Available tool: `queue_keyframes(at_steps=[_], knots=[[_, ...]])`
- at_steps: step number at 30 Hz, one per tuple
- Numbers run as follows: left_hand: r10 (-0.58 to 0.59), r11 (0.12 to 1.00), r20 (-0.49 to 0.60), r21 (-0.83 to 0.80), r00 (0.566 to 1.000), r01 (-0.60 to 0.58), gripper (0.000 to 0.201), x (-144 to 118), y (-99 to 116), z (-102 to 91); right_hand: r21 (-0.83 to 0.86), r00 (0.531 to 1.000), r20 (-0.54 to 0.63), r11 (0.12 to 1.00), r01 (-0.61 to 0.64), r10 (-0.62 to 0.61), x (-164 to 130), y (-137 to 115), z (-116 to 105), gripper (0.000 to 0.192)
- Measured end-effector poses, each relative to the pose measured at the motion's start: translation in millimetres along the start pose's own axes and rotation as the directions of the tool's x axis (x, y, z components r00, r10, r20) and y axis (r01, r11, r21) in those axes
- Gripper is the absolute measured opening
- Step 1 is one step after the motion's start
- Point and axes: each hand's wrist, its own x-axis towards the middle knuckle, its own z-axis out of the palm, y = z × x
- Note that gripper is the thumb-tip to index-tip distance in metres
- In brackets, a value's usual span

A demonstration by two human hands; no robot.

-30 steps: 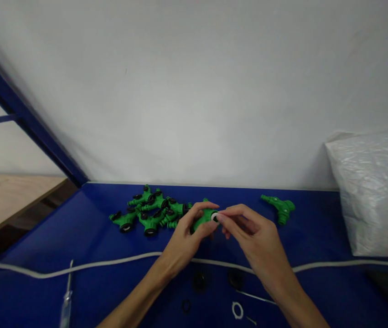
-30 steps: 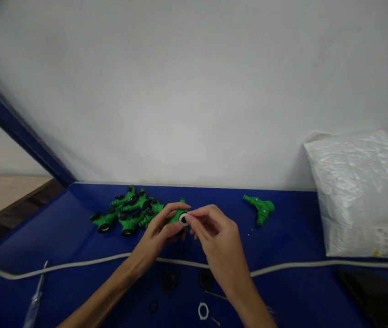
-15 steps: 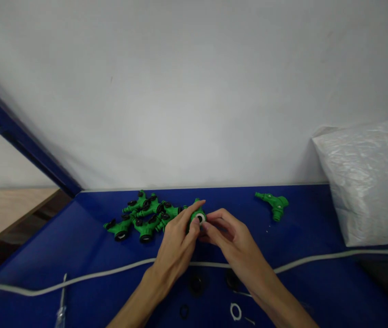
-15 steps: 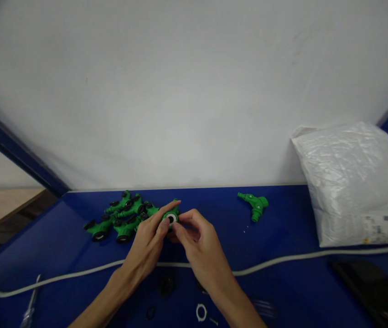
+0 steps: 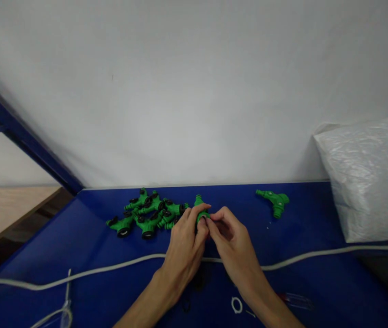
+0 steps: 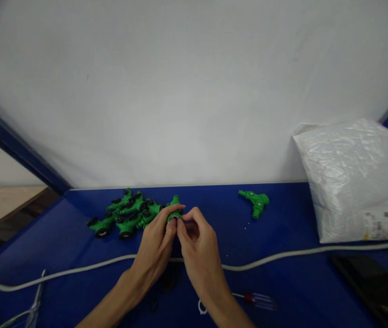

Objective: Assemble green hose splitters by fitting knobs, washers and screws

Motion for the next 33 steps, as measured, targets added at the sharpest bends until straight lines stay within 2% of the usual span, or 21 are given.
queue_keyframes(at_steps=[6,12,15,17,18,21,23,25,29,33], knots=[[-0.012,1.000,0.005,-0.021,1.000,0.012,0.033,3,3,-0.8,-0.018,1.000,0.005,1.000,0.018,-0.018,0,-2,0,0.028],[0.054,0.996,0.022,-0.079,0.998,-0.052,0.030,9,11,-14.8,-0.094,0.994,0.101,0.994,0.055,-0.045,1,-13,-7,0.022],[0.023,0.986,-0.024,-0.165,0.999,-0.027,0.030,15,10,-24.7,-0.181,0.983,0.173,0.980,0.086,-0.055,3,-22,-13,0.019],[-0.026,0.968,-0.059,-0.250,0.998,0.010,0.031,20,5,-30.7,-0.284,0.954,0.290,0.945,0.160,-0.074,3,-26,-18,0.017],[-0.052,0.957,-0.067,-0.288,0.996,0.031,0.032,23,1,-33.1,-0.341,0.925,0.374,0.917,0.207,-0.069,3,-27,-21,0.015],[-0.121,0.923,-0.053,-0.372,0.991,0.093,0.035,30,-10,-37.0,-0.491,0.794,0.604,0.814,0.311,0.061,-2,-23,-24,0.015],[-0.146,0.907,-0.012,-0.401,0.989,0.129,0.037,33,-16,-37.0,-0.553,0.713,0.678,0.764,0.333,0.180,-8,-17,-25,0.028],[-0.154,0.906,0.018,-0.397,0.988,0.148,0.038,33,-20,-35.9,-0.582,0.658,0.708,0.739,0.339,0.257,-13,-10,-25,0.039],[-0.133,0.940,0.031,-0.314,0.991,0.136,0.043,29,-21,-33.8,-0.593,0.626,0.724,0.725,0.350,0.291,-18,-2,-24,0.036],[-0.088,0.969,0.023,-0.232,0.996,0.091,0.044,24,-12,-34.7,-0.530,0.663,0.715,0.790,0.308,0.221,-13,-11,-23,0.029]])
